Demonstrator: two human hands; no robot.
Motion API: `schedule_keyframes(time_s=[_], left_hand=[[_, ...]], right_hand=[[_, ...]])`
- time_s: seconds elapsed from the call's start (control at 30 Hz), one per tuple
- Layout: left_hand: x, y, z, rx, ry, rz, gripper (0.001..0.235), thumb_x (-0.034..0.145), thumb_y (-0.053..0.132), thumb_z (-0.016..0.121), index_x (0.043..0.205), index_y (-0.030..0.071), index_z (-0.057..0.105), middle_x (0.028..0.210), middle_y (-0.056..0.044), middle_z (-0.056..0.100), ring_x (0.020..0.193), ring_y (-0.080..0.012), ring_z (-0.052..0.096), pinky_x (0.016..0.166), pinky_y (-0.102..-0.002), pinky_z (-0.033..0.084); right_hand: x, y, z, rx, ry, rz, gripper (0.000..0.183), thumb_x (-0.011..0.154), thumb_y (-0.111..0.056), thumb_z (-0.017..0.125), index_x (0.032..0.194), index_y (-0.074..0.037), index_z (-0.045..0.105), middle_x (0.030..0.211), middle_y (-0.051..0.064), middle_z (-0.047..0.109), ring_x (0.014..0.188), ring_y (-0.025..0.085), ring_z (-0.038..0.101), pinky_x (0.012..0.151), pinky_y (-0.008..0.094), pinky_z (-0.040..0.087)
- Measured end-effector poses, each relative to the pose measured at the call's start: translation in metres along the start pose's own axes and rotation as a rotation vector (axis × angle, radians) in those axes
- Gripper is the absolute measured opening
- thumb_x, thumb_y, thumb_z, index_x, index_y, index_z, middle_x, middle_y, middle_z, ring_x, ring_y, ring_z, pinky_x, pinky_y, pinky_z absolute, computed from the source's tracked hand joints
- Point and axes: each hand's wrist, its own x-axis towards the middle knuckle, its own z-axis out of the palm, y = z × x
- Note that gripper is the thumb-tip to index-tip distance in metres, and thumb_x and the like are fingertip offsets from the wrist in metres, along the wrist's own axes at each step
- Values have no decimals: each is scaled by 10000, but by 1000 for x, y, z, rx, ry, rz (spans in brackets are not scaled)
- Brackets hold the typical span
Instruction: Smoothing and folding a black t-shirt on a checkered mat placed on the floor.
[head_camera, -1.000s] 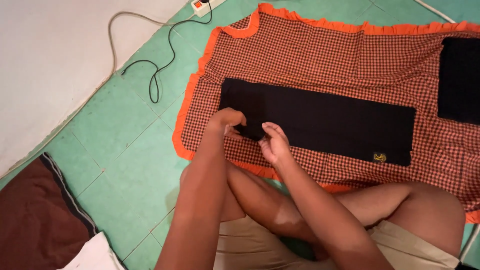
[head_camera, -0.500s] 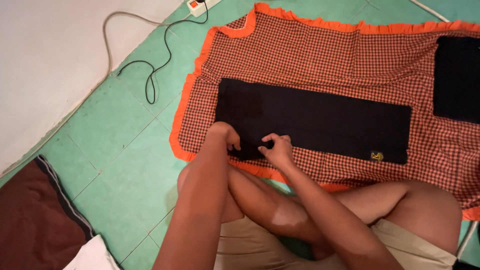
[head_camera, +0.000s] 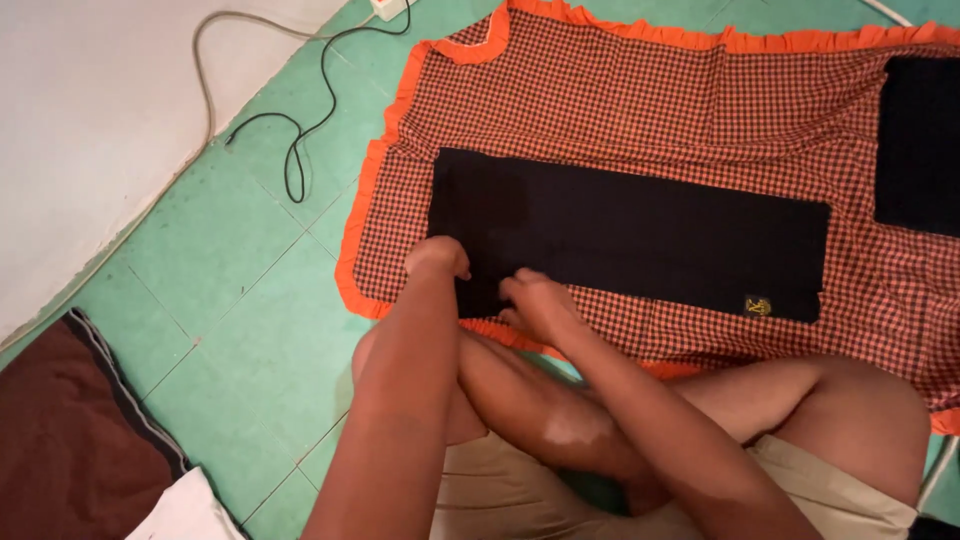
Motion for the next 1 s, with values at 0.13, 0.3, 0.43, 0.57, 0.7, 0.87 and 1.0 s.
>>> schedule_keyframes(time_s=[0.13,0.3,0.43,0.57,0.7,0.87,1.0], left_hand=[[72,-2,24,-56,57,-64,703,830,461,765,1414,102,607,1519,-54,561,1458,-251,452,1181,-500,372],[68,-8,25,-228,184,-93,748,794,356,842,1399,-2,586,1461,-147,587,1420,-330,489,1157,-528,398],[27,1,15,-276,180,-70,631,863,231,783,1395,-43,582,1454,-174,594,1428,-353,482,1164,-553,384],[29,1,17,-245,163,-93,544,917,228,649,1407,-2,585,1504,-107,565,1454,-306,455,1177,-529,371],[21,1,14,-252,129,-108,574,936,252,558,1476,56,545,1528,-77,548,1476,-271,434,1213,-551,302],[15,2,8,-302,154,-100,585,865,206,699,1407,13,591,1480,-124,583,1437,-333,476,1131,-577,411],[5,1,10,-320,197,-88,557,842,137,691,1373,-13,615,1428,-155,618,1403,-342,516,1119,-560,434]], right_hand=[[9,-13,32,-110,61,-172,375,913,-302,696,1206,-74,641,1051,156,630,1021,377,659,821,463,581],[28,-8,67,-476,297,-188,198,855,-335,715,963,-185,641,876,-6,619,821,163,673,654,260,551],[34,-7,66,-362,244,-163,194,873,-311,676,985,-155,645,904,13,605,809,210,655,649,313,546],[27,-10,45,-163,128,-213,147,873,-311,647,929,-176,657,888,54,605,831,288,663,681,387,560],[45,19,65,2,-12,-119,242,872,-411,603,867,-199,721,886,93,693,899,318,720,752,446,587],[17,24,23,45,218,271,233,877,-370,680,1027,-205,611,975,67,619,943,310,701,776,422,584],[9,22,12,70,126,365,328,895,-353,713,1123,-168,566,1069,96,581,991,336,684,788,438,577]])
